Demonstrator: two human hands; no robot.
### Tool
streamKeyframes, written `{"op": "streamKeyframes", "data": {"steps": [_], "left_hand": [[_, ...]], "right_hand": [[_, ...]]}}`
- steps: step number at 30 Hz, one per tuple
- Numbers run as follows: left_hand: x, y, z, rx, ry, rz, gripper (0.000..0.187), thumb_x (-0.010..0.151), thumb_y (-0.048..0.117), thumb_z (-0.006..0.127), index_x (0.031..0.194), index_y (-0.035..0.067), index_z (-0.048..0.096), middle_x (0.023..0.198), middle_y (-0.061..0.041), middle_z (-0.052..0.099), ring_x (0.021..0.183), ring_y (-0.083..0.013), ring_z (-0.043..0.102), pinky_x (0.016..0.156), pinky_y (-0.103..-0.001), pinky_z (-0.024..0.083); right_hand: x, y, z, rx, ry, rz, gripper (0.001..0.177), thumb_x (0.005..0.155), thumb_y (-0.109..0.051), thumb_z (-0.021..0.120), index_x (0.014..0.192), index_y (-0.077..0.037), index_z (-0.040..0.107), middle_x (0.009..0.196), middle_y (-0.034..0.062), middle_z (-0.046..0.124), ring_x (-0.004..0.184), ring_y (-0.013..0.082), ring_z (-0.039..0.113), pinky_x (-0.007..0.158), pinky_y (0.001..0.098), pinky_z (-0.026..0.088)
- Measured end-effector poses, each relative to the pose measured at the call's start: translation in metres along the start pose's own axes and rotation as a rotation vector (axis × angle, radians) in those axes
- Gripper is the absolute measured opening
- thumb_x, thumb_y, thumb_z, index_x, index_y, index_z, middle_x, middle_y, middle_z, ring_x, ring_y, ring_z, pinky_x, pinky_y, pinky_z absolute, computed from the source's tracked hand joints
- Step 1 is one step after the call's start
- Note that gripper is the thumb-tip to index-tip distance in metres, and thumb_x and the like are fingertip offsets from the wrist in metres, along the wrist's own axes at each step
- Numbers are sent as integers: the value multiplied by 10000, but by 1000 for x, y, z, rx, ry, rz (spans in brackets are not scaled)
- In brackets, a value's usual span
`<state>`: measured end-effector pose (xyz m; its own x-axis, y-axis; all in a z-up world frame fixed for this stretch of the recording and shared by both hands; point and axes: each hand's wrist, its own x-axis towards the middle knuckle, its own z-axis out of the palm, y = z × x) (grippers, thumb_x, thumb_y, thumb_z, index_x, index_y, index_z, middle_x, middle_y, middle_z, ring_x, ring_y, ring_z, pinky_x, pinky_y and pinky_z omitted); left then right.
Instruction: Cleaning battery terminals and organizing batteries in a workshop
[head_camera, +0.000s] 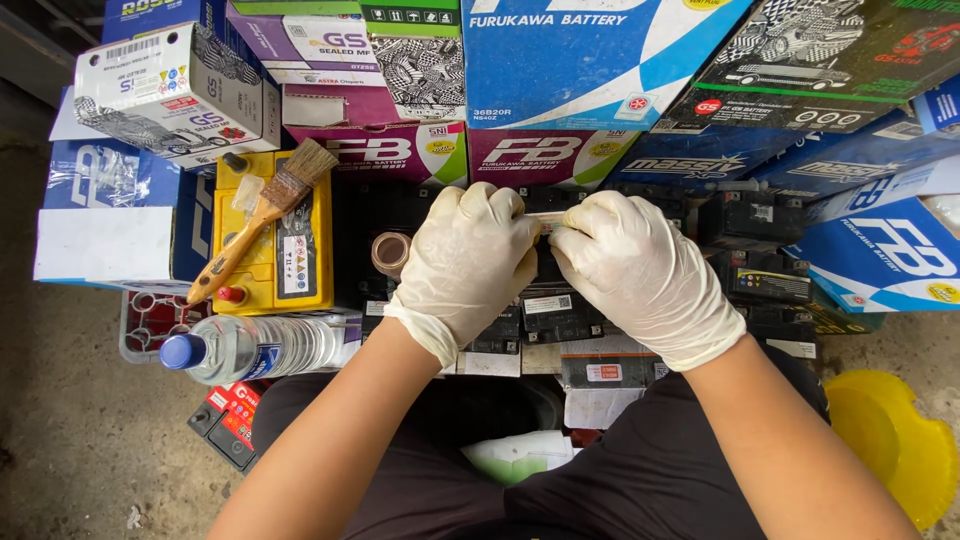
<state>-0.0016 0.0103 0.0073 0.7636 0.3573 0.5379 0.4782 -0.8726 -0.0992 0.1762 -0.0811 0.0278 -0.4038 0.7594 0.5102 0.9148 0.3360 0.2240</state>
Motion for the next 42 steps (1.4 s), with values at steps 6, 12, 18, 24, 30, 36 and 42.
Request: {"op": "streamKeyframes", "data": {"steps": [6,12,18,24,30,36,42], "left_hand": [[-5,6,-9,4,-15,14,84,717,258,807,704,222,732,791,-16,626,790,-225,619,721,-375,522],[-20,11,-19,-98,4,-58,71,804,245,794,780,202,743,888,-8,629,933,-210,634,772,-361,508],[-28,9,-18,-265,16,-131,108,832,265,773,936,237,765,974,-1,684,1004,-214,676,786,-374,528],[-33,18,-14,-754,50,-469,291,947,187,708,1229,117,704,1106,-163,710,1101,-378,687,890,-477,557],[-29,21,5,-980,48,-695,394,948,215,697,1331,128,670,1210,-151,693,1161,-363,684,912,-420,571],[-22,31,28,-1240,19,-931,506,897,131,676,1400,104,625,1241,-165,703,1188,-296,694,922,-352,582],[-9,28,14,-1234,-116,-968,531,916,207,579,1437,102,582,1353,-49,705,1138,-55,663,926,-195,542]], "right_hand": [[-3,-6,-8,-6,-14,19,87,835,-186,792,881,-151,727,917,-6,629,973,193,656,761,323,560],[-12,-8,-2,-20,39,-2,64,867,-164,746,928,-160,726,963,9,636,1016,205,663,789,312,566],[-14,-8,-5,88,74,28,52,883,-109,738,929,-132,747,990,46,661,1015,228,677,809,321,574],[-16,-13,-5,296,214,132,53,918,-15,722,963,-24,749,1002,139,709,949,332,706,843,403,592],[-17,-12,-3,290,240,142,153,882,25,725,1020,-17,777,1002,134,715,976,299,709,873,385,593],[-60,8,-8,385,322,709,290,958,124,620,1189,-3,740,1142,161,703,1077,359,678,911,458,558],[-129,54,27,447,473,1013,315,1064,84,511,1356,88,628,1114,207,709,1034,259,667,914,355,535]]}}
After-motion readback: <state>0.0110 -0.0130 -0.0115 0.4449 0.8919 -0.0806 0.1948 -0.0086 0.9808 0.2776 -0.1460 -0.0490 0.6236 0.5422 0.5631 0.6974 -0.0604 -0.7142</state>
